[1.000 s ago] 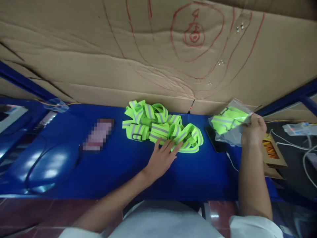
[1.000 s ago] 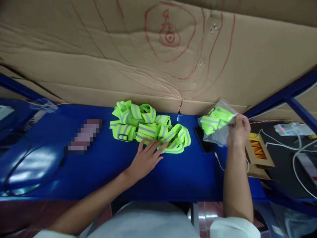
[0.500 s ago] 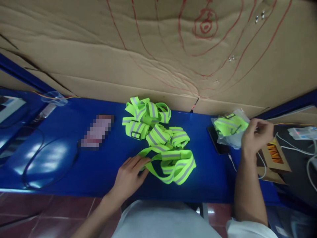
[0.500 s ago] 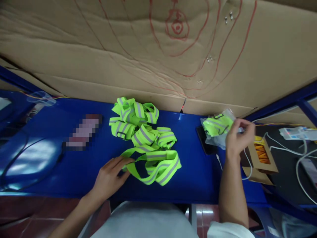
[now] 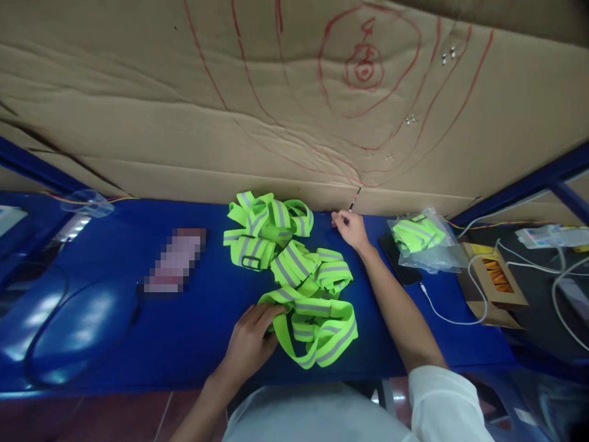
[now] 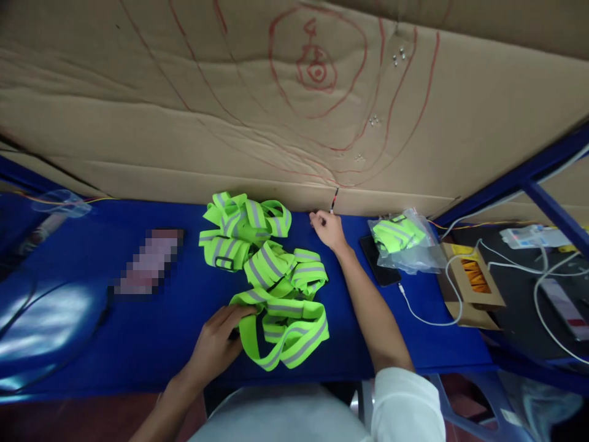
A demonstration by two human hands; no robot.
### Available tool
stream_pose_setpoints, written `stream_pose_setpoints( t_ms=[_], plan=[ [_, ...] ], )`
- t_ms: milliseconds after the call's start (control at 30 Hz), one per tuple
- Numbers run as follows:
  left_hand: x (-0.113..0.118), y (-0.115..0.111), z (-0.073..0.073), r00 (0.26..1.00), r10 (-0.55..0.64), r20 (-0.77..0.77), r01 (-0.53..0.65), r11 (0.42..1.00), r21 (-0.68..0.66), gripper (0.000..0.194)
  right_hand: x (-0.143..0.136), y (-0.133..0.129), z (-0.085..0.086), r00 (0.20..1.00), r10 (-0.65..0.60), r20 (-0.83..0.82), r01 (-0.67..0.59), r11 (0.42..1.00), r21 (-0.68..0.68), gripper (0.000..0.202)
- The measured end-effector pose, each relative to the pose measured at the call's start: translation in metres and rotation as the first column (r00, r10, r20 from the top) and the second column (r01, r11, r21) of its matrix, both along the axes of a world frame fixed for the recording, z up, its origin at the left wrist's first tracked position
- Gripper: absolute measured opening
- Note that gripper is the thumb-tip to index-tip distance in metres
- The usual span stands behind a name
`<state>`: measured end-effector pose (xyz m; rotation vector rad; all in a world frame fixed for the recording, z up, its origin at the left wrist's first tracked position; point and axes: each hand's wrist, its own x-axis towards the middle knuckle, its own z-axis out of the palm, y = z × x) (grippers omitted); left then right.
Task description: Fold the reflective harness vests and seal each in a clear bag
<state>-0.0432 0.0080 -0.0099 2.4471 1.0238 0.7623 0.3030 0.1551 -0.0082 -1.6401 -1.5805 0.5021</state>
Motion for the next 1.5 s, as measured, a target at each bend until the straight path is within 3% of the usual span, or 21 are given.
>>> stream_pose_setpoints(
  t_ms=[233, 333, 500, 600, 667, 733, 800, 867, 933, 1000, 1100, 1233, 1333, 1433, 1500],
  plan=[
    [-0.001, -0.003, -0.004, 1.0, 0.002, -0.001, -0.002, 1.0, 0.002, 0.045, -0.009, 0.032, 0.0, 0.999, -0.028, 0.022, 0.029, 0.999, -0.045, 0.05],
    [-0.002, -0.004, -0.005, 1.0, 0.005, 0.006, -0.005, 1.0, -0.014, 0.045, -0.015, 0.024, 0.001, 0.999, -0.038, 0.021, 0.039, 0.998, -0.044, 0.046],
    [-0.002, -0.002, 0.005, 1.0, -0.008, 0.029, 0.01, 0.998, -0.061, 0.045, -0.025, -0.036, 0.012, 0.998, 0.035, 0.044, -0.032, 0.998, -0.051, 0.035],
    [-0.008, -0.002, 0.024, 0.995, -0.1, 0.023, 0.102, 0.983, -0.155, 0.048, -0.027, -0.083, 0.027, 0.992, 0.118, 0.051, -0.115, 0.992, -0.056, 0.035],
    [-0.012, 0.0, 0.038, 0.989, -0.112, 0.1, 0.131, 0.967, -0.22, 0.042, -0.026, -0.111, 0.033, 0.968, 0.238, 0.078, -0.23, 0.968, -0.097, 0.033],
    [-0.009, 0.008, 0.049, 0.982, -0.039, 0.185, 0.085, 0.966, -0.246, 0.031, -0.025, -0.131, 0.034, 0.913, 0.378, 0.156, -0.351, 0.92, -0.175, 0.061],
    [0.001, 0.019, 0.056, 0.985, 0.04, 0.168, -0.002, 0.976, -0.219, 0.026, -0.024, -0.14, 0.031, 0.872, 0.432, 0.23, -0.387, 0.896, -0.218, 0.083],
    [0.017, 0.032, 0.059, 0.999, 0.041, 0.014, -0.039, 0.993, -0.111, 0.037, -0.023, -0.141, 0.028, 0.882, 0.391, 0.263, -0.351, 0.917, -0.187, 0.075],
    [0.03, 0.041, 0.058, 0.977, -0.032, -0.212, 0.03, 0.999, -0.015, 0.061, -0.019, -0.139, 0.028, 0.916, 0.314, 0.248, -0.293, 0.949, -0.116, 0.059],
    [0.036, 0.044, 0.055, 0.924, -0.084, -0.373, 0.09, 0.996, -0.003, 0.078, -0.012, -0.138, 0.031, 0.952, 0.224, 0.208, -0.22, 0.974, -0.043, 0.05],
    [0.031, 0.042, 0.05, 0.889, -0.06, -0.454, 0.055, 0.998, -0.024, 0.068, -0.001, -0.14, 0.034, 0.992, 0.044, 0.122, -0.047, 0.999, 0.021, 0.044],
    [0.019, 0.036, 0.06, 0.916, 0.018, -0.401, -0.015, 1.0, 0.012, 0.056, 0.004, -0.143, 0.026, 0.987, -0.157, 0.016, 0.157, 0.988, -0.001, 0.046],
    [0.027, 0.032, 0.082, 0.973, 0.057, -0.223, -0.043, 0.997, 0.068, 0.062, -0.001, -0.141, 0.017, 0.983, -0.171, -0.072, 0.171, 0.985, -0.004, 0.048],
    [0.052, 0.035, 0.098, 0.994, -0.059, -0.092, 0.068, 0.993, 0.097, 0.051, -0.006, -0.14, 0.015, 0.978, -0.133, -0.16, 0.133, 0.991, -0.01, 0.047],
    [0.075, 0.045, 0.099, 0.986, -0.131, -0.103, 0.143, 0.983, 0.116, 0.044, -0.009, -0.141, 0.017, 0.972, -0.114, -0.203, 0.12, 0.993, 0.018, 0.047]
  ],
)
